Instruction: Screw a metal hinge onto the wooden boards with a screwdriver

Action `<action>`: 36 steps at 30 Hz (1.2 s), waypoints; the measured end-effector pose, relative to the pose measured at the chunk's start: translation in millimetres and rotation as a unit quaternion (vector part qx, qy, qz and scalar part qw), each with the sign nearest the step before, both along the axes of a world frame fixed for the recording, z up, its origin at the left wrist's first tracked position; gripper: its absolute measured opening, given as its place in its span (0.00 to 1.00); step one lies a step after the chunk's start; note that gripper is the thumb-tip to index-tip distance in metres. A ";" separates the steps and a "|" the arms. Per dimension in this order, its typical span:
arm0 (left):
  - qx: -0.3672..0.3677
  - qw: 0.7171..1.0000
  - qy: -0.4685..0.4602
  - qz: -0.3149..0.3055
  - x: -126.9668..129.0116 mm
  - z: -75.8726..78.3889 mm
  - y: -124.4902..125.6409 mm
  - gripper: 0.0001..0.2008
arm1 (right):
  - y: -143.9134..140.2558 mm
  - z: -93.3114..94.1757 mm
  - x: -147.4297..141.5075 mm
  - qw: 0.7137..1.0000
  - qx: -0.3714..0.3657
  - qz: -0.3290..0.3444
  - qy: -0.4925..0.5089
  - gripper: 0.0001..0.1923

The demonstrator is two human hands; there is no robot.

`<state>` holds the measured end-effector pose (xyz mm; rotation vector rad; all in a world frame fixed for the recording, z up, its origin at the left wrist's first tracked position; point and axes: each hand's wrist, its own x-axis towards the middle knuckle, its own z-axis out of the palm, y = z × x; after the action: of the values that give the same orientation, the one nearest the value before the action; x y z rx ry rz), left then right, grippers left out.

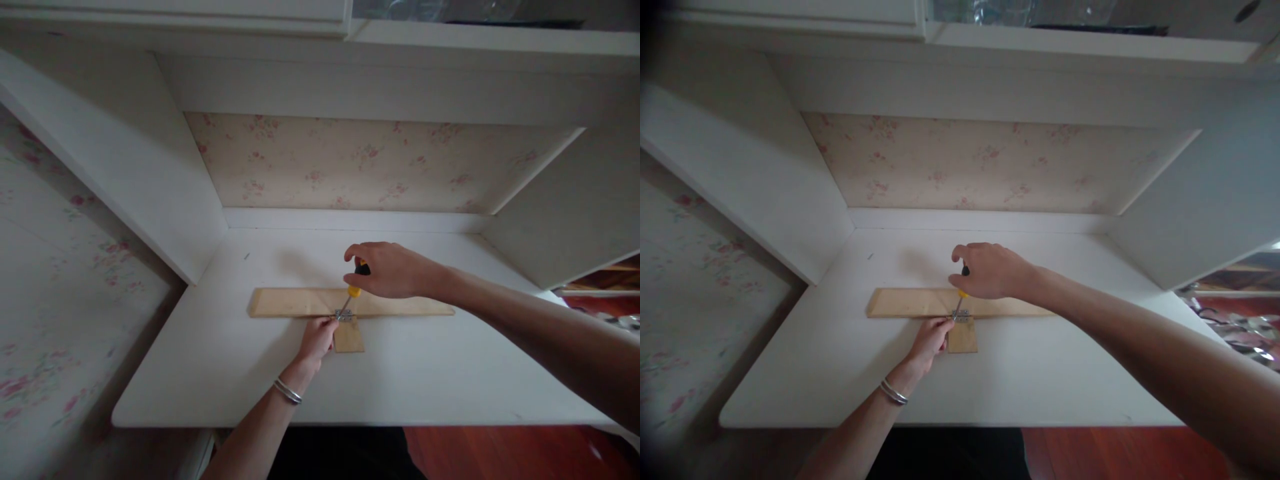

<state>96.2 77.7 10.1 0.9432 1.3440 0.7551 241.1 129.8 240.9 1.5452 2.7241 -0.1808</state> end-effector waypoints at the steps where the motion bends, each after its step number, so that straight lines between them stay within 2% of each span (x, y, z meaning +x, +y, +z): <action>1: 0.000 1.000 -0.002 0.001 -0.1 -0.4 0.1 0.14 | 0.2 -0.5 0.4 1.000 0.004 -0.002 0.001 0.15; 3: 0.002 1.000 -0.008 0.000 -0.2 -1.6 0.3 0.14 | -0.1 -0.8 1.6 1.000 0.010 0.015 0.003 0.13; 6: 0.008 1.000 -0.014 -0.003 -0.3 -4.0 0.6 0.14 | -1.8 0.4 3.6 0.999 0.008 0.044 0.011 0.16; 9: 0.013 1.000 -0.007 -0.002 0.3 -4.8 0.5 0.14 | -2.4 0.7 5.6 0.999 0.019 0.021 0.022 0.07; 12: 0.019 1.000 -0.002 0.000 1.4 -3.8 0.1 0.14 | -2.3 -1.1 8.8 0.999 0.039 0.006 0.034 0.09; 14: 0.017 1.000 -0.004 0.001 1.9 -3.0 0.0 0.13 | -3.3 -2.3 11.9 0.998 0.035 0.020 0.043 0.05; 18: 0.008 1.000 -0.003 0.010 2.3 -2.4 0.2 0.13 | -6.9 -4.1 16.1 0.999 0.002 0.024 0.046 0.18; 23: 0.001 1.000 0.002 0.009 2.5 -2.8 0.2 0.12 | -7.0 -8.3 18.4 0.999 0.007 -0.013 0.045 0.13; 25: -0.001 1.000 0.017 0.008 2.6 -3.3 0.1 0.12 | -7.7 -8.9 21.6 0.998 0.015 0.012 0.056 0.10; 30: 0.011 1.000 0.024 0.007 2.6 -4.1 0.3 0.13 | -14.6 -5.3 31.1 0.991 -0.018 0.075 0.105 0.16; 36: 0.012 1.000 0.027 0.005 2.4 -2.0 0.1 0.13 | -19.6 -1.1 37.4 0.982 -0.048 0.124 0.136 0.14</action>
<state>98.7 77.8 8.1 0.9827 1.3910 0.7589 278.5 110.2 239.8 1.2246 3.0285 -0.5499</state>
